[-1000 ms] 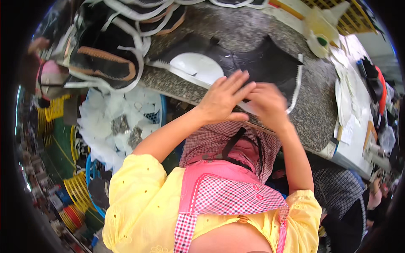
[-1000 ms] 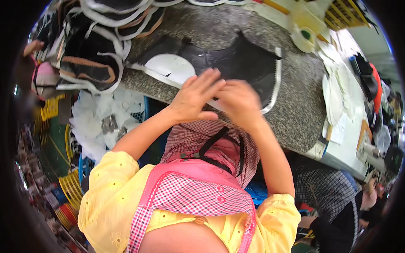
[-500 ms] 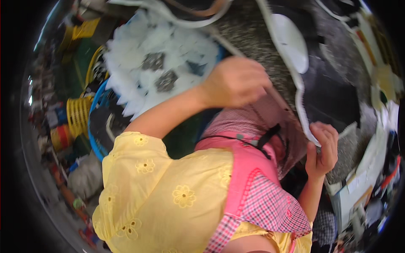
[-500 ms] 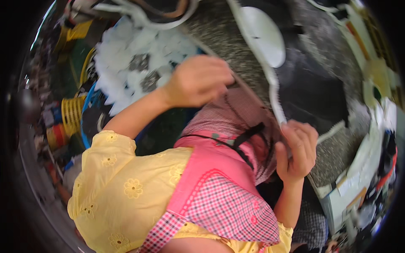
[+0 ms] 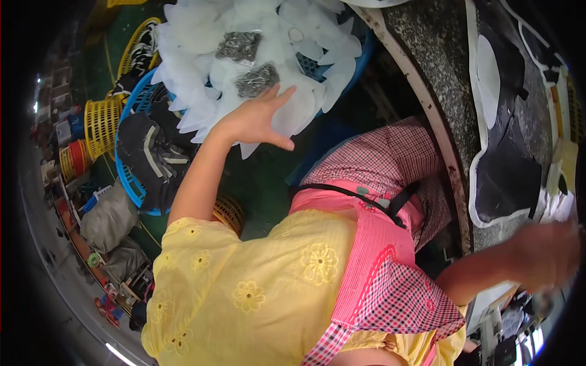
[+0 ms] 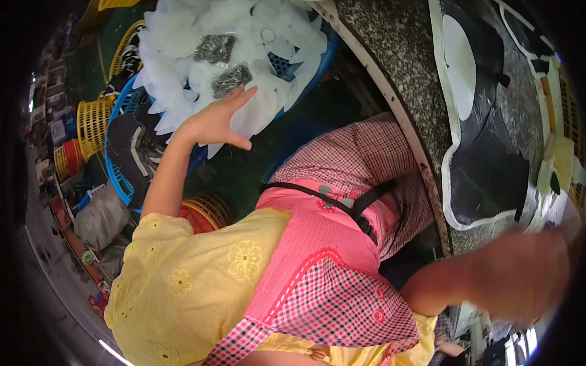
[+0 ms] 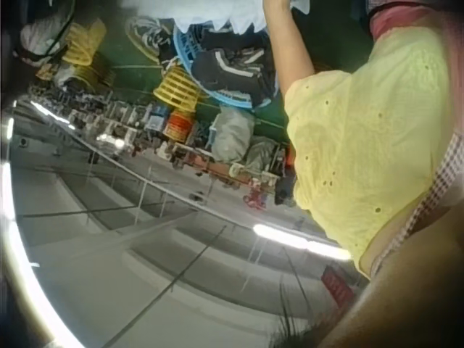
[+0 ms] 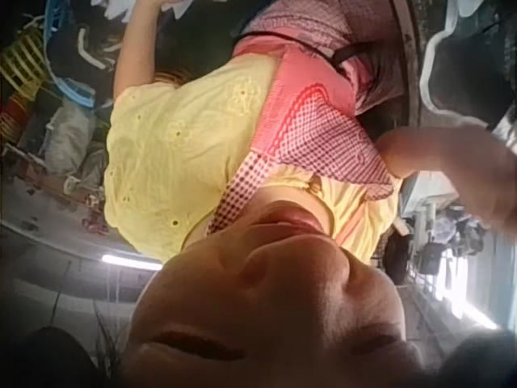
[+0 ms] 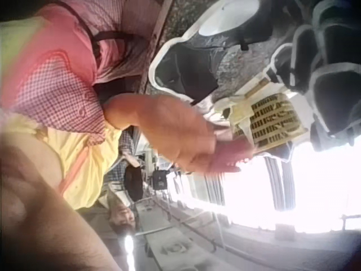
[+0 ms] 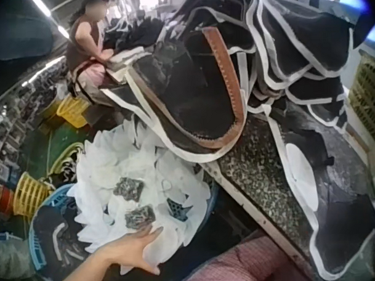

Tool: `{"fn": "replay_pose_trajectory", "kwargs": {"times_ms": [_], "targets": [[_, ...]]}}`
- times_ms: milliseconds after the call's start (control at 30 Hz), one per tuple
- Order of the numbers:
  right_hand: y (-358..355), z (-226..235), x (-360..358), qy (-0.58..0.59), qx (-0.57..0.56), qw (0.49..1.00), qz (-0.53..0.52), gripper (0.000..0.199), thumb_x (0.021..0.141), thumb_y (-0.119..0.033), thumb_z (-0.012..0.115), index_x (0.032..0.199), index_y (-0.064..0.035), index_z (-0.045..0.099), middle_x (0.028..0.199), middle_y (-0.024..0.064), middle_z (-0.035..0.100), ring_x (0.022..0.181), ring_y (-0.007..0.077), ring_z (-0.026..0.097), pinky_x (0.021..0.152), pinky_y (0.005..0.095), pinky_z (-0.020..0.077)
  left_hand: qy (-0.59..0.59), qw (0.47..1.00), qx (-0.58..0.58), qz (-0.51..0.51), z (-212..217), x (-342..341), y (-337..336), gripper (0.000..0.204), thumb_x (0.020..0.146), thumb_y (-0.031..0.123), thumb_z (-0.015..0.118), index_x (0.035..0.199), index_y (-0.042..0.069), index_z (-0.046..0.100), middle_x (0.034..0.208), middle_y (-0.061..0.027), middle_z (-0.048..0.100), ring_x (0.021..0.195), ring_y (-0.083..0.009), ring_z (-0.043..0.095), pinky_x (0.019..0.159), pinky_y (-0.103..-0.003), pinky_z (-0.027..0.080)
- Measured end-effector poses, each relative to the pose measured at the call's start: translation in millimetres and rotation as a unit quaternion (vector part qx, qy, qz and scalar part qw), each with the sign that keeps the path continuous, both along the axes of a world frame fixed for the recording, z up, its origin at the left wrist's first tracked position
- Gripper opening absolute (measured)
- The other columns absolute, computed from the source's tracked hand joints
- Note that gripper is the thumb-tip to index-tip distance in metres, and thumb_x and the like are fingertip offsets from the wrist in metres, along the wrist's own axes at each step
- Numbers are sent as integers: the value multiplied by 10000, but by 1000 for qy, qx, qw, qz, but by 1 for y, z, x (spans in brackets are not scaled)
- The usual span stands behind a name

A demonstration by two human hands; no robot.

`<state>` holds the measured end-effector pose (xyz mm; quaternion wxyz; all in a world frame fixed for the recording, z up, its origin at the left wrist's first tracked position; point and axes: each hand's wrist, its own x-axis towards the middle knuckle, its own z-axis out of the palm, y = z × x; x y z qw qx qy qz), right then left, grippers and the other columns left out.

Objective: The recorder is assembling and preparing upper components of footwear, applying adhesive and aligning layers.

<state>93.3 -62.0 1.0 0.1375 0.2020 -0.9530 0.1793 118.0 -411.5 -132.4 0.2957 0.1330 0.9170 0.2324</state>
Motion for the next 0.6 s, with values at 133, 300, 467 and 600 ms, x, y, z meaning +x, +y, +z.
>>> {"fn": "replay_pose_trajectory", "kwargs": {"times_ms": [133, 300, 467, 600], "targets": [[-42, -20, -11, -88, -114, 990, -2, 415, 614, -24, 634, 1023, -24, 563, 1016, 141, 570, 969, 263, 535, 849, 355, 418, -58, 993, 97, 40, -16, -8, -13, 601, 664, 347, 665, 1169, 72, 489, 1086, -241, 521, 960, -334, 546, 848, -334, 415], [-107, -126, -4, -165, -29, 939, 299, 622, 564, -113, 709, 1141, -110, 479, 1165, 69, 484, 1134, 261, 404, 887, 406, 324, -59, 967, 182, 167, -18, -15, -6, 172, 740, 163, 560, 796, 8, 609, 763, -127, 624, 758, -263, 603, 667, -319, 458], [-139, -170, 2, -203, 50, 924, 320, 644, 591, -126, 700, 1175, -147, 431, 1193, 59, 457, 1146, 249, 386, 892, 401, 313, 103, 904, 179, 375, -73, -25, -24, 149, 767, 162, 532, 770, 24, 588, 679, -148, 592, 614, -270, 585, 585, -345, 453], [-144, -161, -1, -204, 60, 919, 332, 647, 586, -168, 718, 1170, -170, 441, 1190, 64, 455, 1131, 261, 391, 897, 397, 311, 377, 587, 177, 694, -75, -79, -139, 134, 776, 129, 522, 695, 29, 558, 612, -86, 560, 539, -186, 534, 528, -312, 434]]}}
